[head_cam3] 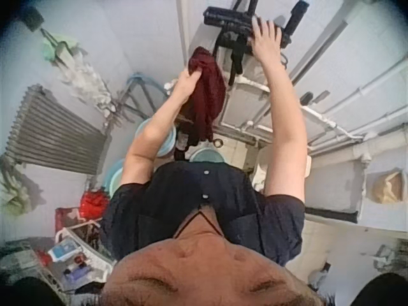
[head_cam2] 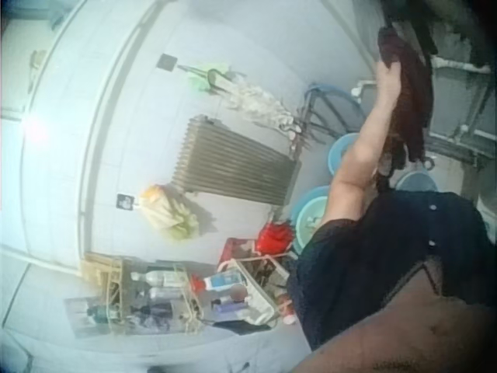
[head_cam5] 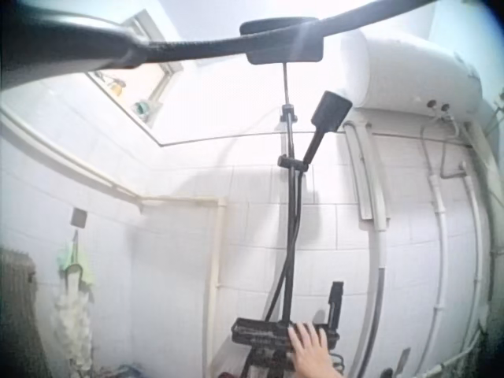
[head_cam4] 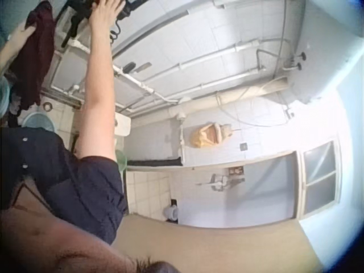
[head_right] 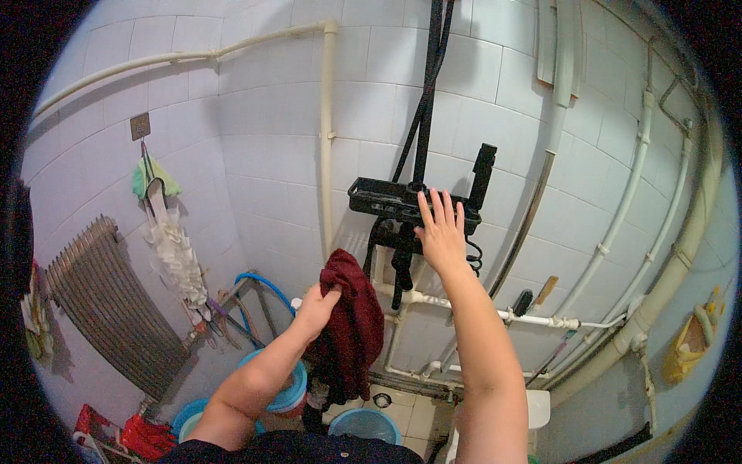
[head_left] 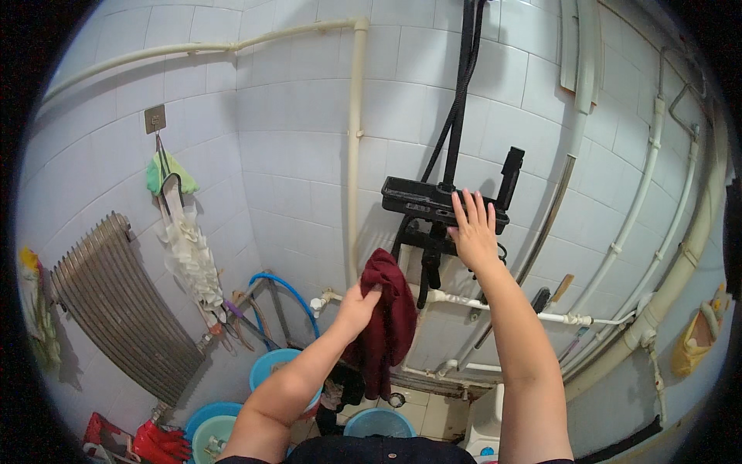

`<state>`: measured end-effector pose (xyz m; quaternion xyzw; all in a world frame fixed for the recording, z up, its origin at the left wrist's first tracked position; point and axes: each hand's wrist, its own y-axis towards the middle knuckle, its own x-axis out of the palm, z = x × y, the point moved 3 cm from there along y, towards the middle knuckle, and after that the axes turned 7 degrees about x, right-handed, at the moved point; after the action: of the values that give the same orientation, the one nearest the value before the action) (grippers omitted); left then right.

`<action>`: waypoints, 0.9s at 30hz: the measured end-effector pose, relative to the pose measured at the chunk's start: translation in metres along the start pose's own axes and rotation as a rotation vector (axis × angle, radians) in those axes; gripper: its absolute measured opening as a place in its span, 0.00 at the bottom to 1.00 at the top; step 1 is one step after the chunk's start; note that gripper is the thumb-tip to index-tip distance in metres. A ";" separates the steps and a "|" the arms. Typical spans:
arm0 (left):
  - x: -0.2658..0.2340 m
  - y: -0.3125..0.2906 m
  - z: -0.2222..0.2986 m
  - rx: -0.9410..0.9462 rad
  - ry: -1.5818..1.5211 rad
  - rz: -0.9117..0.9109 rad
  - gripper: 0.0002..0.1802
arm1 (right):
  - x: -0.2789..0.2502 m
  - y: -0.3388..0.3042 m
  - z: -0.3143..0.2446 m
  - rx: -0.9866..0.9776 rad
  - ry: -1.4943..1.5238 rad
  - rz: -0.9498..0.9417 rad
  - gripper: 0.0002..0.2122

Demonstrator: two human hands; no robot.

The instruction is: The person washes a maroon garment by hand in a bathroom. They submerge the item in a blue basin of water, scrub it, and rinse it under a shower head. The person also briefly handles a purple cloth and a yellow basin before returning to the maroon garment.

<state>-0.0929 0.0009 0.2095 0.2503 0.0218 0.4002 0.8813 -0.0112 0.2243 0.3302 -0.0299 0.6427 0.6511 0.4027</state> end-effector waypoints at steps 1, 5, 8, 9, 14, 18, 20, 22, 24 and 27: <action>-0.006 -0.001 -0.002 -0.029 -0.034 0.024 0.13 | 0.003 -0.001 0.002 0.012 0.011 -0.101 0.35; -0.014 -0.004 -0.022 -0.038 -0.102 0.011 0.13 | 0.010 0.008 0.020 0.013 -0.064 -0.044 0.36; -0.016 -0.016 -0.019 -0.062 -0.085 0.047 0.13 | 0.010 0.002 0.014 0.038 -0.036 -0.083 0.35; -0.015 -0.017 -0.019 -0.055 -0.106 0.039 0.13 | 0.006 0.000 0.012 0.034 -0.003 -0.071 0.34; -0.016 -0.019 -0.024 -0.057 -0.131 0.027 0.12 | 0.003 -0.003 0.010 -0.026 -0.069 0.005 0.34; -0.019 -0.022 -0.029 -0.128 -0.135 0.046 0.12 | 0.000 0.001 -0.006 -0.105 -0.192 0.056 0.39; -0.019 -0.024 -0.029 -0.162 -0.174 0.047 0.12 | -0.001 0.005 -0.011 -0.103 -0.144 0.017 0.39; -0.022 -0.025 -0.028 -0.123 -0.163 0.053 0.12 | 0.000 0.008 -0.014 -0.122 -0.147 0.042 0.39; -0.023 -0.028 -0.025 -0.110 -0.164 0.052 0.12 | 0.002 0.008 -0.014 -0.119 -0.145 0.057 0.39; -0.024 -0.033 -0.021 -0.126 -0.177 0.053 0.12 | -0.001 0.004 -0.014 -0.121 -0.147 0.013 0.36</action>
<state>-0.0910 -0.0260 0.1720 0.2294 -0.0877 0.4003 0.8829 -0.0193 0.2127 0.3317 -0.0020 0.5712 0.6917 0.4418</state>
